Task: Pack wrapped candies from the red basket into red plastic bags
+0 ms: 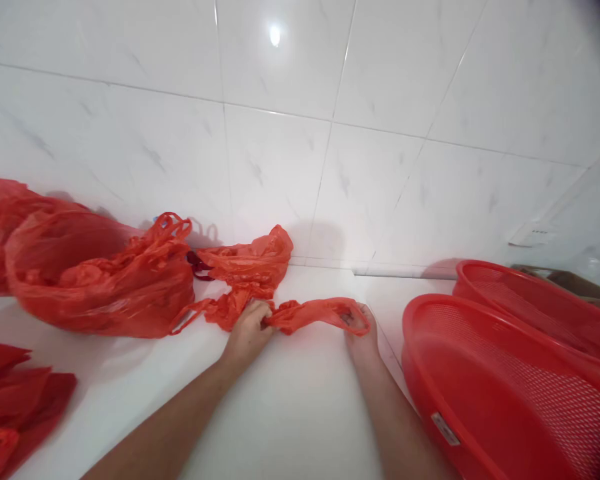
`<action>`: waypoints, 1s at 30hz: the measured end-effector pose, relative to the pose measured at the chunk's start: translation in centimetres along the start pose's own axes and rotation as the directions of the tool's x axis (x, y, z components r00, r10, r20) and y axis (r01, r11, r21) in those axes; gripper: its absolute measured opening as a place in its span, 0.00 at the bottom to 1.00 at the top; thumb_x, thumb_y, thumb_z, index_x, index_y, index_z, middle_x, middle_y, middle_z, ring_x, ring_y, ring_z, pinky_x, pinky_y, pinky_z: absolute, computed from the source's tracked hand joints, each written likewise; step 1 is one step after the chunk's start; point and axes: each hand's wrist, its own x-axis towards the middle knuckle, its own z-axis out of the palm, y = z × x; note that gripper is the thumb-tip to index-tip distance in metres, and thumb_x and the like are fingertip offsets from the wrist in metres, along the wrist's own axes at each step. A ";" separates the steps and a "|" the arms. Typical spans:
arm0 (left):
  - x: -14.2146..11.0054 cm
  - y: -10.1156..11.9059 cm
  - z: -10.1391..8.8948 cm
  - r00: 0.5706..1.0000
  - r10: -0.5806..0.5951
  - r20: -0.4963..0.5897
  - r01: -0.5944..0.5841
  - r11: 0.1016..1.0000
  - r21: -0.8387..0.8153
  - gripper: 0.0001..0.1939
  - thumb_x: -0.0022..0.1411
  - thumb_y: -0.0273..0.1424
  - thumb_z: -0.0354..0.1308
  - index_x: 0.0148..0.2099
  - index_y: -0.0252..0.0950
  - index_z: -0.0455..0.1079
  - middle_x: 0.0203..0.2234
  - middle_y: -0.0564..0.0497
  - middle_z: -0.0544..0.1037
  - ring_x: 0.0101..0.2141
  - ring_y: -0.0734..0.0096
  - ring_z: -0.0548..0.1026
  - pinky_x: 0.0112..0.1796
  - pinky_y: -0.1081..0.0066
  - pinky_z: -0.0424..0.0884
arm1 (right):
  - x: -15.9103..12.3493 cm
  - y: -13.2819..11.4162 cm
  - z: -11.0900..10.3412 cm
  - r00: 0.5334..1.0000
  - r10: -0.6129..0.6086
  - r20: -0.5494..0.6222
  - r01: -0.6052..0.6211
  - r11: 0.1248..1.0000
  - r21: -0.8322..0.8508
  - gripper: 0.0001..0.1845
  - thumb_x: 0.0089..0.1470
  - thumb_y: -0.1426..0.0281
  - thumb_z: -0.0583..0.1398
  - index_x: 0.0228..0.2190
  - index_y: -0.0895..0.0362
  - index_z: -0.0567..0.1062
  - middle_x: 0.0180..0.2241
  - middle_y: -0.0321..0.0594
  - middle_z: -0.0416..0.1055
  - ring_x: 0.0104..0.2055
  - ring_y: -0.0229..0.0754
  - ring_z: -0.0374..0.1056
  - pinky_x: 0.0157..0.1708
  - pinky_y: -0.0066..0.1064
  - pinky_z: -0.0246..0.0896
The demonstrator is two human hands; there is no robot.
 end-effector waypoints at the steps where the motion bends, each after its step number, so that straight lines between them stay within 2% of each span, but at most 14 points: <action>1: 0.0 -0.3 -0.4 1.000 -0.012 -0.025 0.012 1.000 -0.009 0.05 0.53 0.27 0.54 0.27 0.38 0.61 0.31 0.53 0.70 0.36 0.66 0.69 0.38 0.67 0.66 | 0.4 0.1 -0.3 1.000 0.000 -0.028 0.002 0.999 0.040 0.15 0.40 0.59 0.62 0.24 0.55 0.64 0.22 0.33 0.70 0.24 0.38 0.67 0.24 0.30 0.64; 5: 0.1 -0.7 -0.9 0.992 -0.055 -0.112 0.048 0.997 -0.063 0.04 0.55 0.30 0.54 0.28 0.38 0.63 0.37 0.51 0.71 0.41 0.64 0.68 0.42 0.65 0.63 | 1.0 0.2 -1.1 0.997 0.000 -0.076 0.011 0.990 0.141 0.15 0.39 0.61 0.63 0.20 0.55 0.63 0.18 0.29 0.64 0.21 0.34 0.63 0.21 0.26 0.61; 7: 0.0 -0.4 -0.7 0.987 -0.078 -0.140 0.064 0.993 -0.099 0.05 0.54 0.32 0.57 0.28 0.38 0.64 0.42 0.50 0.70 0.45 0.63 0.67 0.46 0.64 0.61 | 0.6 -0.1 -1.1 0.998 0.007 -0.057 0.002 0.987 0.161 0.13 0.39 0.63 0.65 0.21 0.56 0.66 0.20 0.28 0.65 0.22 0.33 0.63 0.22 0.24 0.61; 9: -0.1 -0.1 -0.4 0.983 -0.108 -0.150 0.086 0.985 -0.149 0.08 0.54 0.34 0.57 0.27 0.37 0.63 0.44 0.50 0.70 0.46 0.63 0.68 0.46 0.66 0.62 | -0.2 -0.6 -1.0 1.000 0.027 -0.016 -0.024 0.986 0.164 0.13 0.39 0.64 0.66 0.24 0.57 0.69 0.22 0.30 0.68 0.24 0.34 0.66 0.24 0.25 0.63; 12: -0.4 0.1 0.0 0.972 -0.187 -0.144 0.148 0.959 -0.241 0.12 0.56 0.38 0.55 0.26 0.37 0.61 0.32 0.53 0.73 0.34 0.69 0.70 0.35 0.72 0.65 | -1.7 -1.1 -0.6 0.997 0.047 0.061 -0.056 0.987 0.148 0.16 0.41 0.63 0.67 0.32 0.57 0.72 0.30 0.36 0.73 0.32 0.39 0.70 0.29 0.28 0.66; 15: -0.5 -0.1 0.3 0.950 -0.277 -0.145 0.219 0.921 -0.323 0.14 0.57 0.40 0.54 0.26 0.38 0.59 0.20 0.58 0.66 0.23 0.74 0.65 0.26 0.75 0.61 | -3.4 -1.2 -0.6 0.991 0.037 0.128 -0.046 0.996 0.070 0.21 0.48 0.56 0.64 0.40 0.56 0.70 0.37 0.39 0.73 0.35 0.40 0.70 0.31 0.29 0.66; 17: -0.5 -0.2 0.4 0.939 -0.311 -0.145 0.240 0.897 -0.371 0.14 0.57 0.41 0.54 0.27 0.38 0.58 0.20 0.59 0.65 0.22 0.75 0.64 0.24 0.76 0.60 | -4.3 -1.1 -0.7 0.986 0.059 0.154 -0.063 0.998 0.021 0.26 0.50 0.50 0.60 0.44 0.54 0.67 0.35 0.38 0.73 0.31 0.38 0.70 0.27 0.28 0.64; 20: -0.6 -0.1 0.7 0.936 -0.325 -0.132 0.243 0.871 -0.426 0.12 0.57 0.41 0.55 0.29 0.38 0.60 0.21 0.58 0.66 0.23 0.74 0.66 0.25 0.75 0.61 | -5.4 -0.9 -0.6 0.971 0.145 0.189 -0.147 0.989 -0.005 0.33 0.48 0.45 0.59 0.48 0.53 0.64 0.33 0.38 0.73 0.27 0.38 0.69 0.25 0.29 0.64; 23: -0.8 0.4 0.9 0.944 -0.312 -0.110 0.231 0.861 -0.454 0.11 0.56 0.39 0.55 0.30 0.38 0.61 0.22 0.57 0.67 0.25 0.73 0.66 0.27 0.74 0.62 | -6.3 -1.0 0.3 0.930 0.250 0.269 -0.247 0.968 -0.048 0.32 0.46 0.42 0.59 0.40 0.56 0.68 0.32 0.41 0.73 0.27 0.39 0.70 0.23 0.28 0.63; 26: -1.2 1.2 1.1 0.959 -0.270 -0.086 0.203 0.866 -0.458 0.07 0.56 0.35 0.54 0.31 0.38 0.62 0.25 0.56 0.68 0.27 0.73 0.67 0.29 0.74 0.63 | -7.4 -1.1 1.6 0.839 0.387 0.384 -0.357 0.922 -0.150 0.36 0.47 0.38 0.53 0.30 0.61 0.72 0.29 0.45 0.73 0.23 0.38 0.68 0.17 0.25 0.58; 28: -1.5 2.0 1.2 0.974 -0.216 -0.061 0.166 0.876 -0.452 0.06 0.55 0.32 0.54 0.29 0.38 0.60 0.28 0.54 0.70 0.30 0.72 0.68 0.31 0.73 0.64 | -8.0 -1.2 2.3 0.779 0.456 0.430 -0.412 0.890 -0.196 0.40 0.48 0.36 0.48 0.29 0.62 0.73 0.27 0.47 0.72 0.22 0.38 0.67 0.15 0.25 0.57; 30: -2.0 2.7 1.3 0.990 -0.141 -0.021 0.117 0.888 -0.444 0.09 0.54 0.28 0.54 0.25 0.38 0.57 0.31 0.53 0.71 0.32 0.72 0.68 0.33 0.73 0.64 | -8.4 -1.2 2.6 0.756 0.480 0.444 -0.454 0.874 -0.172 0.40 0.48 0.37 0.48 0.31 0.62 0.73 0.26 0.46 0.72 0.22 0.39 0.68 0.15 0.25 0.57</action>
